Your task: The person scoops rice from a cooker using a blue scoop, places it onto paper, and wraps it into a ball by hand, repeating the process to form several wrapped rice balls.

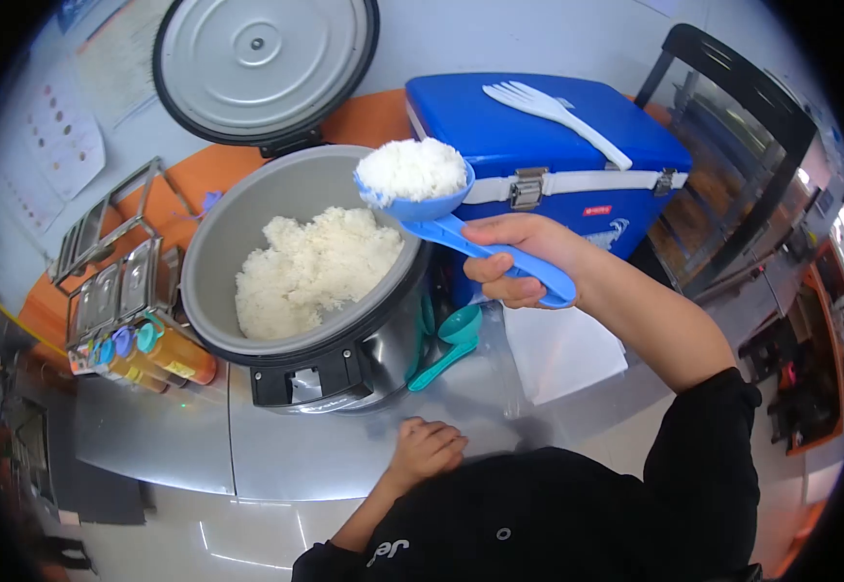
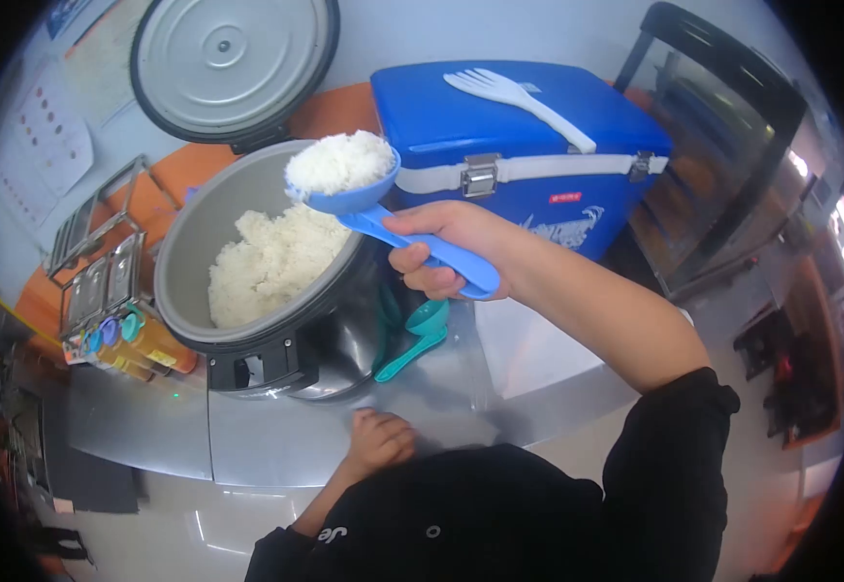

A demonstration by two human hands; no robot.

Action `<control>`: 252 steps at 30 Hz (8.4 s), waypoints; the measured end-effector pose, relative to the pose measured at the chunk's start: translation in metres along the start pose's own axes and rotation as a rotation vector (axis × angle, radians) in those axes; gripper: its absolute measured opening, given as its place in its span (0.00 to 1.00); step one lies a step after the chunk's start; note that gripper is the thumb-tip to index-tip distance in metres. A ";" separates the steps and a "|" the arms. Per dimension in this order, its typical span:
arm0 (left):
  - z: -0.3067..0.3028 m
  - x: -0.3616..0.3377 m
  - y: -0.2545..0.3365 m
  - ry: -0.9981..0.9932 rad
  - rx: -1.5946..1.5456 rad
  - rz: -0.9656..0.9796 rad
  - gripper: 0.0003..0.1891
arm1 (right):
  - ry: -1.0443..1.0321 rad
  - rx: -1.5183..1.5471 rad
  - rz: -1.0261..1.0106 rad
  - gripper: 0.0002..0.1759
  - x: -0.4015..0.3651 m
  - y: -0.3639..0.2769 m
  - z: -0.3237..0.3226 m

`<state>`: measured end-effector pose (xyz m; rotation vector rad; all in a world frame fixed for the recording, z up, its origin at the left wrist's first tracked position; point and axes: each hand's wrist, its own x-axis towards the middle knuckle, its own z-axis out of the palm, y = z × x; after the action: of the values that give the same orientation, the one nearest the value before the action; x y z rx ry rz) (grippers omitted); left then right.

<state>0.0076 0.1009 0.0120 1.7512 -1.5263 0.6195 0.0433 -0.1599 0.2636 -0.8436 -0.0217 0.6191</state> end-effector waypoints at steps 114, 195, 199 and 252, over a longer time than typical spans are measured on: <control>0.261 0.097 -0.014 -0.606 0.304 -0.601 0.29 | 0.938 -0.296 -0.446 0.38 -0.184 0.225 -0.340; 0.348 0.099 0.059 -0.472 -0.357 0.008 0.27 | 0.417 -1.898 0.588 0.38 -0.133 0.127 -0.307; 0.343 0.101 0.057 -0.606 -0.335 0.016 0.30 | 0.406 -1.852 0.618 0.45 -0.128 0.130 -0.315; 0.275 0.121 0.069 -0.407 -0.329 -0.329 0.08 | 0.722 -1.797 -0.371 0.10 -0.260 0.178 -0.330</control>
<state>-0.0649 -0.1914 -0.0542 1.8775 -1.4475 -0.1570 -0.1763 -0.4344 -0.0272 -2.6780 -0.0809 -0.2864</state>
